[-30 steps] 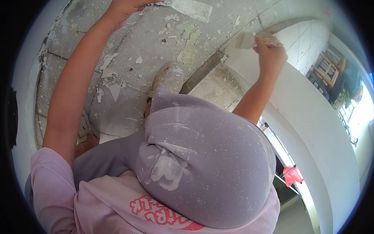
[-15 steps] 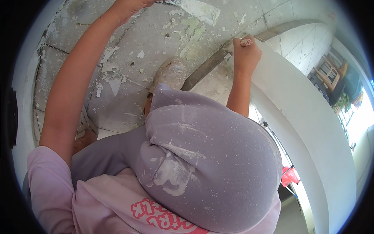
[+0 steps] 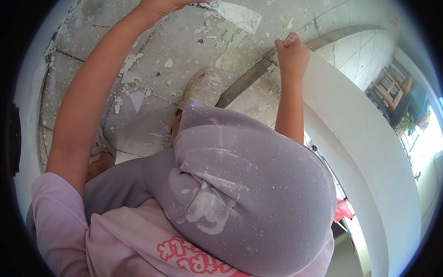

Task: Scrape and apply compound to patch a damaged area at the base of a wall.

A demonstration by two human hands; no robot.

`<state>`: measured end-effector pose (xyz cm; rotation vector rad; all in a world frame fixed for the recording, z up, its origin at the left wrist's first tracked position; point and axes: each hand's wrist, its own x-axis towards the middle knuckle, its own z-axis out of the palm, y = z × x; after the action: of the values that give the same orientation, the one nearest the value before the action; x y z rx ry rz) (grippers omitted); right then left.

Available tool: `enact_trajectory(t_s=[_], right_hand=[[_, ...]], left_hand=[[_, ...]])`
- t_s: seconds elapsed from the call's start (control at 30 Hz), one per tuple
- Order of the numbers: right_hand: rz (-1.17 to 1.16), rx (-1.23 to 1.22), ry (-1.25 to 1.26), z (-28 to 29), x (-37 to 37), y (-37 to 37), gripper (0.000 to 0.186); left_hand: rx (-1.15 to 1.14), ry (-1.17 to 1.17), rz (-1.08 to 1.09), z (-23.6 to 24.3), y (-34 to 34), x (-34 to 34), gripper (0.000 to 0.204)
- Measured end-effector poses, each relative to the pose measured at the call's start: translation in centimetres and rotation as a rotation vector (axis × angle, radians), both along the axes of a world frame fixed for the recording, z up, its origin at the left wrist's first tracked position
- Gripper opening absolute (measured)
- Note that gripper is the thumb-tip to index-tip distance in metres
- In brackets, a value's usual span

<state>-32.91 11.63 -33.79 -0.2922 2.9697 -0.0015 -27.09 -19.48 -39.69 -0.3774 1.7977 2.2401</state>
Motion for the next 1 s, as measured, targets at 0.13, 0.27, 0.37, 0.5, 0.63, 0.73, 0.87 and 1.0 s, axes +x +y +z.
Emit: enact_trajectory(t_s=[0.13, 0.27, 0.37, 0.5, 0.63, 0.73, 0.87, 1.0], right_hand=[[0.022, 0.071, 0.006, 0.9, -0.3, -0.6, 0.026], [-0.003, 0.039, 0.042, 1.4, -0.8, -1.5, 0.027], [0.034, 0.048, 0.02, -0.7, -0.5, 0.8, 0.027], [0.008, 0.136, -0.006, 0.2, -0.5, -0.5, 0.027], [-0.036, 0.166, -0.007, 2.0, -1.2, -1.6, 0.028], [-0.04, 0.09, 0.002, 0.9, -1.2, -0.4, 0.029], [-0.057, 0.12, -0.103, 0.6, -2.1, 1.6, 0.035], [-0.05, 0.217, -0.036, 3.5, -3.5, 0.2, 0.037]], left_hand=[[-0.003, 0.016, -0.02, -0.1, 0.3, -0.2, 0.016], [-0.038, -0.007, 0.01, -0.1, -0.3, 0.2, 0.016], [-0.009, 0.013, 0.004, -0.3, 0.6, -0.3, 0.016], [-0.009, 0.023, 0.019, -0.1, 0.1, 0.1, 0.016], [0.003, 0.036, 0.012, -0.8, 0.2, 0.2, 0.016], [-0.014, -0.003, 0.031, -0.3, 0.3, -0.1, 0.016], [-0.049, 0.045, -0.01, -0.4, 0.4, -0.3, 0.015], [-0.065, 0.062, 0.018, -0.8, 0.0, 0.3, 0.015]])
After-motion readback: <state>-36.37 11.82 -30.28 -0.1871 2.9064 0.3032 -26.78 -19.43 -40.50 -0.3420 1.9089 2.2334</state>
